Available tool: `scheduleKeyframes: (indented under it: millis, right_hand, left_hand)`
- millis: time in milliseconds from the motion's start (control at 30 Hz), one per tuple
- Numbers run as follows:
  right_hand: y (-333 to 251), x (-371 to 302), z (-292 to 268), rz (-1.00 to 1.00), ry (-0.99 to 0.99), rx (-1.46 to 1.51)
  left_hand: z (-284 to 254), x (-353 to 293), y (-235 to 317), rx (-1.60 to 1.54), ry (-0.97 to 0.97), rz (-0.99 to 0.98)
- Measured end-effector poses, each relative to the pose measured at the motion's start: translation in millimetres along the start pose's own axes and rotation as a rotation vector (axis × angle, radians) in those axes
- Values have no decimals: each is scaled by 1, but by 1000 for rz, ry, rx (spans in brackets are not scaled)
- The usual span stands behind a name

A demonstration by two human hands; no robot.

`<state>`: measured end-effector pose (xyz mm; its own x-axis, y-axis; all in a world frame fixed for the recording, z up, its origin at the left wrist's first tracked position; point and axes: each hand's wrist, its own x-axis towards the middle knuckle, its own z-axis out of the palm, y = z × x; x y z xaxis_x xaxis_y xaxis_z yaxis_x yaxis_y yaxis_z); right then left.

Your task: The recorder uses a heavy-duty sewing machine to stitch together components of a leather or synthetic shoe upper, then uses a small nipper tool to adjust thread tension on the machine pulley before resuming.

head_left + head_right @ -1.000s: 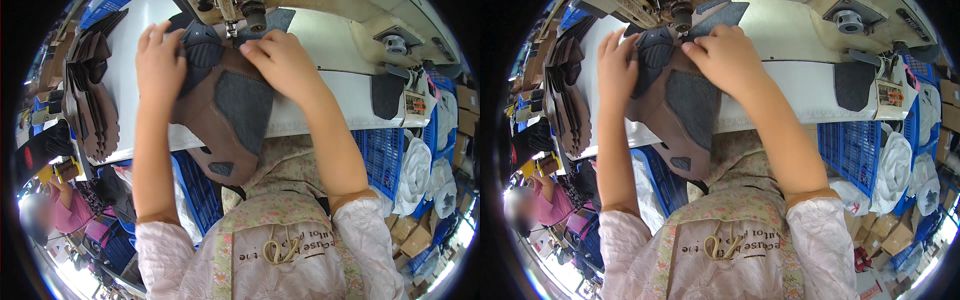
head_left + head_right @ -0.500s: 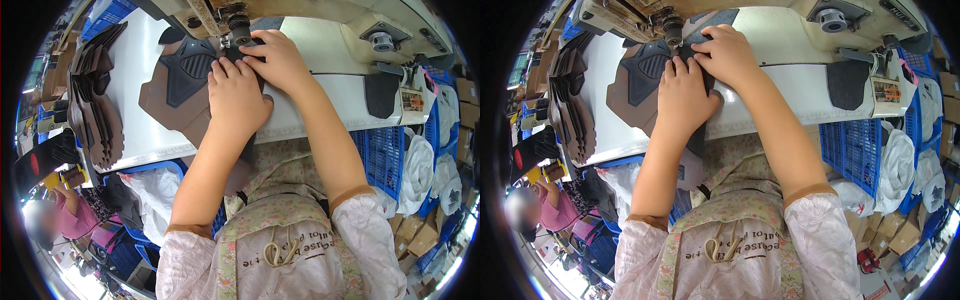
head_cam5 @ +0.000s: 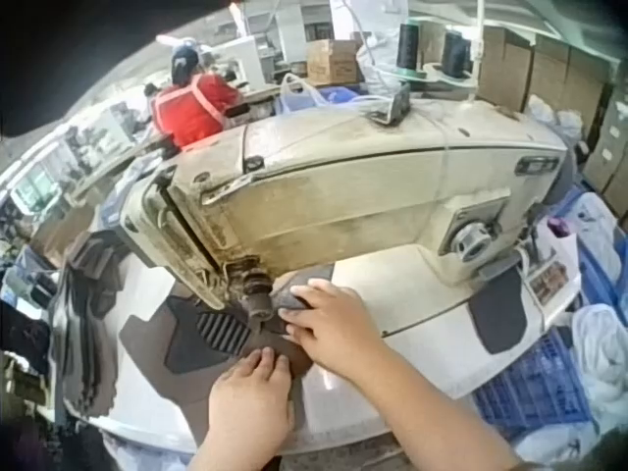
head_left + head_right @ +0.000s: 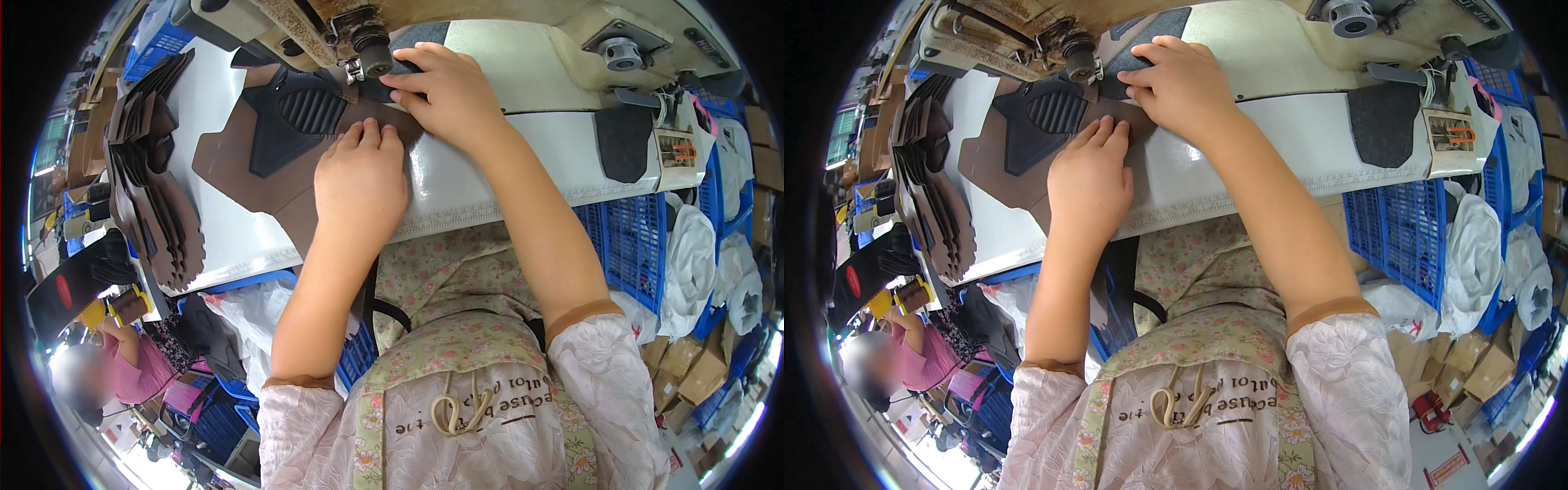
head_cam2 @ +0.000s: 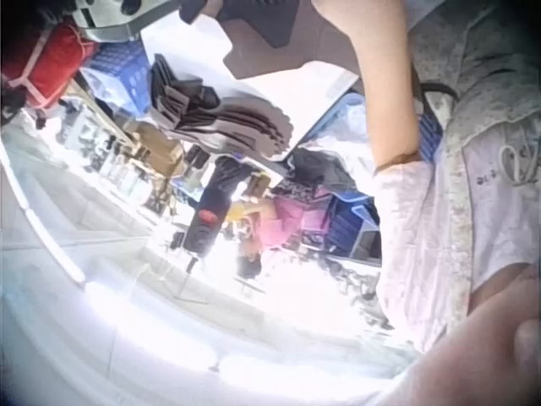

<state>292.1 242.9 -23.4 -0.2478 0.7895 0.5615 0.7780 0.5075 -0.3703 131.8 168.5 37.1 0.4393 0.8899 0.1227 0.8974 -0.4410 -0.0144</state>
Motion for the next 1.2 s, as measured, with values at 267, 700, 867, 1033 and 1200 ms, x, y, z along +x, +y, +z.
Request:
scheduleKeyframes:
  millis: [267, 700, 867, 1033, 1200]
  right_hand:
    - [-3, -1, 1, -1, -7, -11]
    - [-2, 0, 0, -12, -14, -56]
    - [-5, 1, 1, -5, -24, -58]
    - [-5, 2, -2, 10, -40, -58]
    - [-1, 3, -3, 4, -64, -90]
  left_hand:
    - [-4, 5, -5, 57, -18, 111]
    - [-17, 20, -1, -4, -177, 56]
    - [-12, 16, -4, 5, -75, 65]
    - [-17, 18, -3, -27, -103, 56]
    - [-20, 21, -9, -85, -94, 74]
